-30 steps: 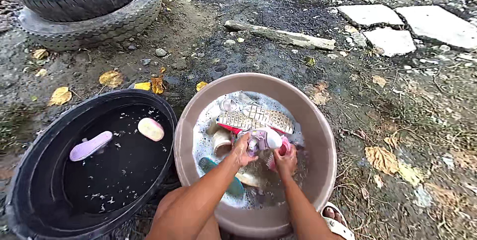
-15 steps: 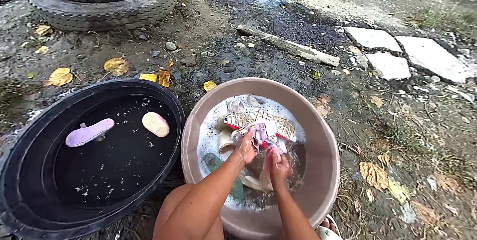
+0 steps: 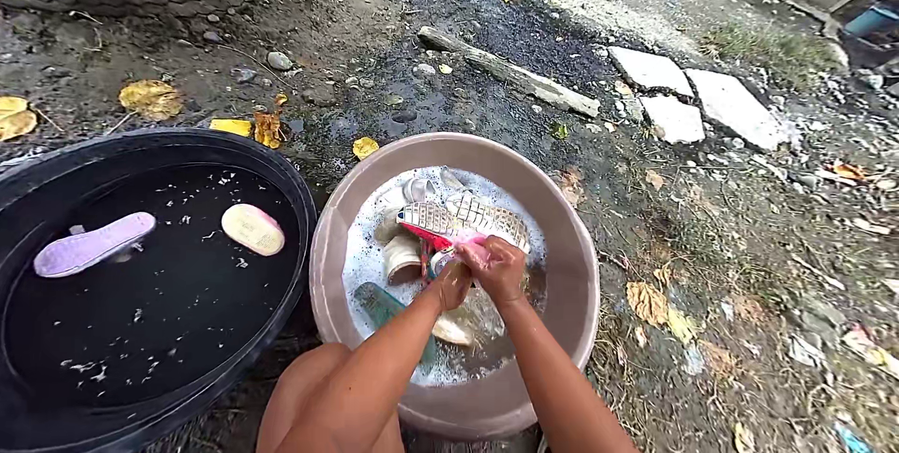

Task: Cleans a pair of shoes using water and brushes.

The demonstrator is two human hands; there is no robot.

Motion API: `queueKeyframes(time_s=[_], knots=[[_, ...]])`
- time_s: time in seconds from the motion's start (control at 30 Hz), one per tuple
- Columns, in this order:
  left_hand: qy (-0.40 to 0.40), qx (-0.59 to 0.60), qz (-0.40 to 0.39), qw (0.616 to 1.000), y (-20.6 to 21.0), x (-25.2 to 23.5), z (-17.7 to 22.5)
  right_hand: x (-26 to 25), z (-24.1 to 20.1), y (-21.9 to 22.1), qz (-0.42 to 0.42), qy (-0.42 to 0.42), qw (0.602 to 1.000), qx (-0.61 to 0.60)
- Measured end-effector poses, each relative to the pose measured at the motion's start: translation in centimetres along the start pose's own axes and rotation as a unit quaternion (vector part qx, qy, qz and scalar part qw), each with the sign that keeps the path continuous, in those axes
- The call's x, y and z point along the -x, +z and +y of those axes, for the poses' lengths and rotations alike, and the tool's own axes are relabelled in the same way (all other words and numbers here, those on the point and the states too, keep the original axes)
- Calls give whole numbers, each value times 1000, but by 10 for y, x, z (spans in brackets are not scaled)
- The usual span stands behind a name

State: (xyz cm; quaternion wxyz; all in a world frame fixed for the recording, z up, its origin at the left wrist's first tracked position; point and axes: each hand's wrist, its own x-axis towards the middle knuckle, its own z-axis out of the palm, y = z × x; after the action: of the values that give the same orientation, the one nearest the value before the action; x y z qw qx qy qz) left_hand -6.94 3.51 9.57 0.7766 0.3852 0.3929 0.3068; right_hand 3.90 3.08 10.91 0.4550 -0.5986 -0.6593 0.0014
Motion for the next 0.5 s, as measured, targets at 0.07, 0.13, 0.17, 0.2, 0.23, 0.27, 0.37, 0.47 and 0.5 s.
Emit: queueKeyframes(time_s=[0.07,0.13,0.17,0.2,0.23,0.27,0.37,0.47,0.5], knots=[[-32,93,41,994,4,-2,15,12,22,-2,-5,29,1000,7],[-61,102,13,993,-3,-3,28,17,34,-5,-9,70,997,7],[-70,90,7,993,-2,-4,27,12,30,-7,-10,85,996,6],[-73,66,12,995,0,-4,24,4,21,-6,-6,90,996,4],[-70,42,23,996,3,-5,21,-6,11,-5,1,88,996,-6],[-66,39,24,997,4,-5,19,-14,3,-4,11,83,996,-20],[-49,107,41,992,3,-5,30,-7,10,4,27,88,994,-52],[-27,212,41,976,-1,-4,50,25,31,-3,-27,175,984,-17],[-27,225,37,973,-3,-5,52,29,30,-5,-21,193,981,-16]])
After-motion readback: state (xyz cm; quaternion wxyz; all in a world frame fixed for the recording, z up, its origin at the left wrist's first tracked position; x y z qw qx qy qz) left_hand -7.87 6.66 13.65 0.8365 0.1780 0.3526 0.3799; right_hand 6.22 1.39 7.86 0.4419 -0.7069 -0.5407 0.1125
